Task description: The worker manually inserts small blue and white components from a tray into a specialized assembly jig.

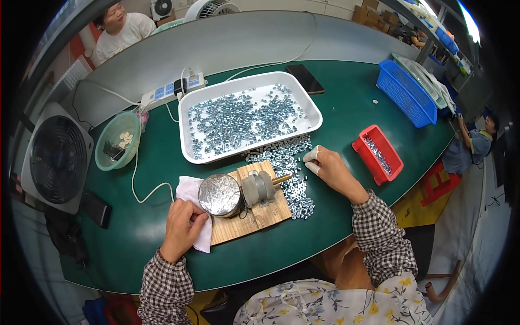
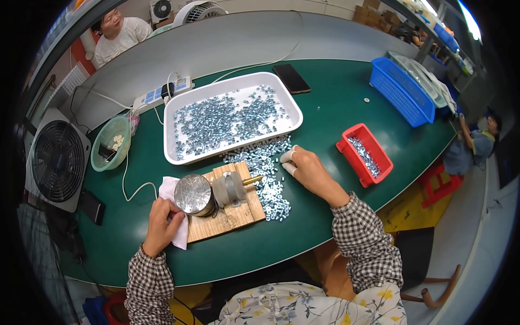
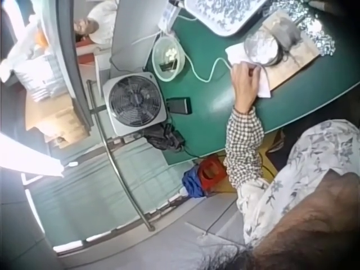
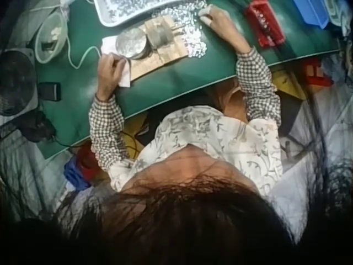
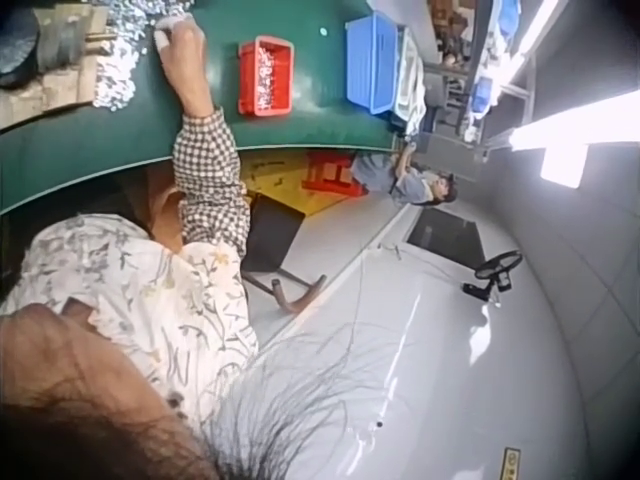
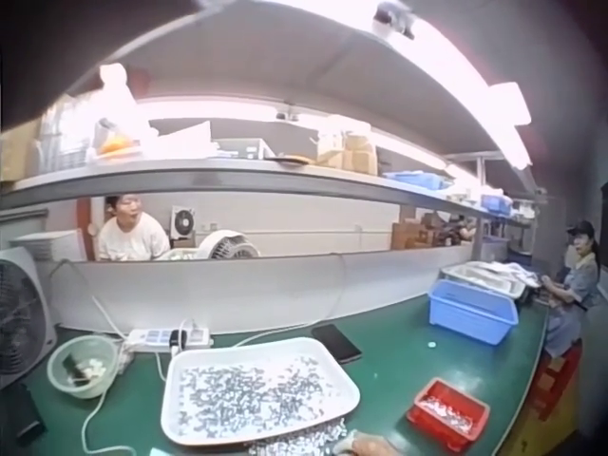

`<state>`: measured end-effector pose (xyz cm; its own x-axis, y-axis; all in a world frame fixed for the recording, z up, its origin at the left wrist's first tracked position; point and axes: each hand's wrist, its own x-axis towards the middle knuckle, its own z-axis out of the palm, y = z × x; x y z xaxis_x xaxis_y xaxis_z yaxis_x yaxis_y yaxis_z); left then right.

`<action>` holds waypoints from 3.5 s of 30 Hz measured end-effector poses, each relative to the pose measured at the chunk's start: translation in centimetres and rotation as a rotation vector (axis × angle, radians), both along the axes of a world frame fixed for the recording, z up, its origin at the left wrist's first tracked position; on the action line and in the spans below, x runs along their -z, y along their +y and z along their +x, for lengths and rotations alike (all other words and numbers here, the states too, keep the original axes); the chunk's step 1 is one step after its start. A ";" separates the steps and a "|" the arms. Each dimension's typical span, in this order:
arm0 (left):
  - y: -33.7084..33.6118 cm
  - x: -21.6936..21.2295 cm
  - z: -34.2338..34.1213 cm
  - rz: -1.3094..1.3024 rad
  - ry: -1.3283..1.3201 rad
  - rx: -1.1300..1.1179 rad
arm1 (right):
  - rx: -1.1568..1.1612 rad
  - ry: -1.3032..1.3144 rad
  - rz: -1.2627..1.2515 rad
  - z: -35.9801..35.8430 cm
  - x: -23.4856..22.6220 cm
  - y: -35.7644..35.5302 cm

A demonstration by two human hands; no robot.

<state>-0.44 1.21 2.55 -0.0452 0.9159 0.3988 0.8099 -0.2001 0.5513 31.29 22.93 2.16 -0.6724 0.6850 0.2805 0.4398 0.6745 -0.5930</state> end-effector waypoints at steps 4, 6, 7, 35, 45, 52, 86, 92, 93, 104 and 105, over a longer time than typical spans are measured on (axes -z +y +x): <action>0.0 -0.1 0.0 -0.019 0.002 -0.011 | -0.014 0.163 -0.317 -0.5 -0.7 -1.0; -0.1 0.0 -0.1 -0.023 0.004 -0.013 | -0.015 0.339 -0.704 -0.8 -0.9 -1.4; -0.1 0.0 -0.1 -0.027 0.008 -0.014 | -0.016 0.338 -0.705 -0.9 -0.9 -1.4; -0.1 1.1 -0.7 -0.078 -0.041 -0.047 | -0.194 0.477 -0.820 -1.9 0.8 -1.4; -0.4 0.8 -0.9 -0.113 -0.023 0.010 | -0.229 0.497 -0.790 -2.0 0.5 -1.6; -0.6 0.4 -0.7 -0.105 -0.032 -0.003 | -0.179 0.430 -0.834 -2.3 0.5 -1.5; 0.1 0.2 -0.1 -0.032 -0.026 -0.003 | -0.014 0.404 -0.801 -0.7 -0.3 0.3; 0.0 0.0 -0.1 -0.012 -0.020 -0.007 | -0.102 0.411 -0.835 -1.0 -0.7 -1.0; 0.1 0.0 -0.1 -0.009 -0.020 -0.004 | -0.113 0.416 -0.818 -1.1 -0.7 -1.1; 0.2 0.3 0.2 0.014 0.007 -0.038 | -0.093 0.388 -0.844 -0.9 -0.9 -1.5; 0.3 0.4 0.1 0.014 0.007 -0.039 | -0.094 0.389 -0.833 -0.9 -0.7 -1.4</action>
